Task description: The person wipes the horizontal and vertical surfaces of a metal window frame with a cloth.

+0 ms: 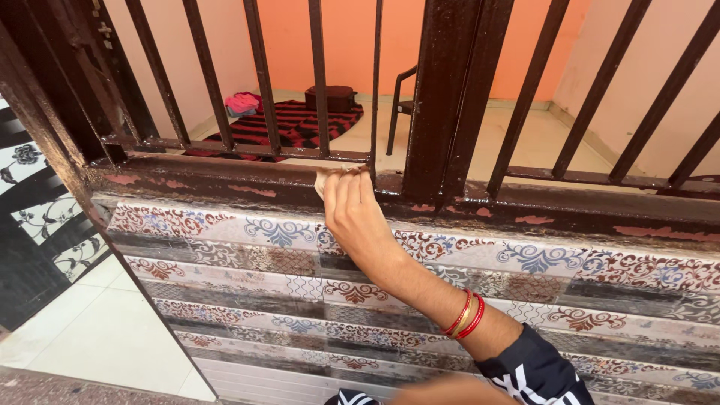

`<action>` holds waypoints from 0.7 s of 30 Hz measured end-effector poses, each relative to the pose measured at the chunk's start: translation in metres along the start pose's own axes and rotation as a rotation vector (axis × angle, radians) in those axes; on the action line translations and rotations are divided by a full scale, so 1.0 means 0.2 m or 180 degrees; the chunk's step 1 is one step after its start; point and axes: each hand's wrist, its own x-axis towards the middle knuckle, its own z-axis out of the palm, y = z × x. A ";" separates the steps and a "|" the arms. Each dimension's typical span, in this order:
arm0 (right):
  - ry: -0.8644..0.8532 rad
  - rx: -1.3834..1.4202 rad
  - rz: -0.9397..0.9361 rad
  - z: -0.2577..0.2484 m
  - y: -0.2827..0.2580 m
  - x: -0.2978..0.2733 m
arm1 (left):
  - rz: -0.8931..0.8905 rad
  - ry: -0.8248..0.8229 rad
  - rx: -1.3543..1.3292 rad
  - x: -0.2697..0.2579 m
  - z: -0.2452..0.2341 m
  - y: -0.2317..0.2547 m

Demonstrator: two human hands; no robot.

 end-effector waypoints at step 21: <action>-0.0067 -0.0056 0.0042 -0.02 0.00 0.01 | -0.1954 -0.0288 0.1857 -0.09 -0.34 -0.64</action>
